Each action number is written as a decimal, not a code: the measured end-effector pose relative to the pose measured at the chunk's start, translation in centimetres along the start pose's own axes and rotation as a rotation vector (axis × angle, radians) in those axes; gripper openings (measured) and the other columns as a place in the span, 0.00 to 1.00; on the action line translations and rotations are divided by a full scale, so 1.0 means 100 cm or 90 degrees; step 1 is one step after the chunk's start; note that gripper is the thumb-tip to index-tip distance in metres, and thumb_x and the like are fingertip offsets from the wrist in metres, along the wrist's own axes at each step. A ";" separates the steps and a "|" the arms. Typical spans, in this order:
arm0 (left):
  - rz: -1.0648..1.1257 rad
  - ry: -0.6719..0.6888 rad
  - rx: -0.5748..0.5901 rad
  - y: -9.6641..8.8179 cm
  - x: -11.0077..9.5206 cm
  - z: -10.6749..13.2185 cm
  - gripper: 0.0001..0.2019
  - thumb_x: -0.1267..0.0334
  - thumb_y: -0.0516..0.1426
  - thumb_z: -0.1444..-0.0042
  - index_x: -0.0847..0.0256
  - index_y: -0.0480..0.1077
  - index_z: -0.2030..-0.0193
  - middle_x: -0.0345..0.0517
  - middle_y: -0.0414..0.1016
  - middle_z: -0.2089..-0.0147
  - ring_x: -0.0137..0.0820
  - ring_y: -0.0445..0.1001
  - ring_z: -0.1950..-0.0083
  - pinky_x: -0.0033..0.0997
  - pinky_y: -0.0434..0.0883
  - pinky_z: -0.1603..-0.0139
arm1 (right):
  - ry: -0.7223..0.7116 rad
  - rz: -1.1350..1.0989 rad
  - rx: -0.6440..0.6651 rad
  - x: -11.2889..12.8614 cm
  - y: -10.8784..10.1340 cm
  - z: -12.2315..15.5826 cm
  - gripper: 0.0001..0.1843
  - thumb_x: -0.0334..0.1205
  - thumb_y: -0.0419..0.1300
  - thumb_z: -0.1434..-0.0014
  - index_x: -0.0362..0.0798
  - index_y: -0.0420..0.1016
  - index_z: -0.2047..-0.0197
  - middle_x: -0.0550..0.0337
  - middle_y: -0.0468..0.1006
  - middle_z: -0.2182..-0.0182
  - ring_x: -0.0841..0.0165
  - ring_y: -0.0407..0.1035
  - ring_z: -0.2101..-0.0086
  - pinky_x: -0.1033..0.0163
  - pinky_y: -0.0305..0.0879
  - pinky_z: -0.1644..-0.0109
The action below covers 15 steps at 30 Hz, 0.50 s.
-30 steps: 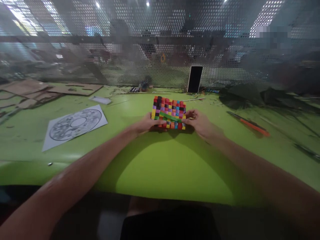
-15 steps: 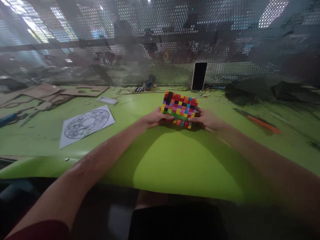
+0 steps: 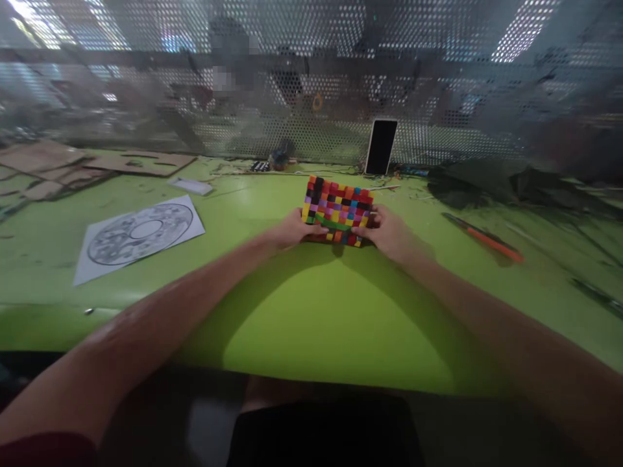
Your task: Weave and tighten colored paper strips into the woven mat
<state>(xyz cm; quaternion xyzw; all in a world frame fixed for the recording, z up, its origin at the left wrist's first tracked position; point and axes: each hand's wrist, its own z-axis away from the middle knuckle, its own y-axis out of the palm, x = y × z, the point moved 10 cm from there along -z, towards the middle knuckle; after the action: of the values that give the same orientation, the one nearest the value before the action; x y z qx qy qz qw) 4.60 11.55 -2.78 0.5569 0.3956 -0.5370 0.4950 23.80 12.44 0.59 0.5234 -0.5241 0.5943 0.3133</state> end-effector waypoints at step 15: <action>-0.089 -0.070 -0.062 -0.004 -0.003 0.008 0.11 0.67 0.67 0.43 0.64 0.74 0.54 0.56 0.81 0.48 0.40 0.80 0.48 0.49 0.73 0.38 | -0.307 0.310 -0.085 0.050 0.004 0.021 0.11 0.30 0.68 0.44 0.50 0.80 0.56 0.52 0.70 0.54 0.58 0.70 0.53 0.44 0.71 0.42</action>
<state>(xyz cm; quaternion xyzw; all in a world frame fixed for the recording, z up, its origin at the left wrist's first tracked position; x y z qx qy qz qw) 4.02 10.84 -2.47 0.4729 0.4312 -0.5800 0.5040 22.77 9.50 5.03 0.4867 -0.7304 0.4750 0.0633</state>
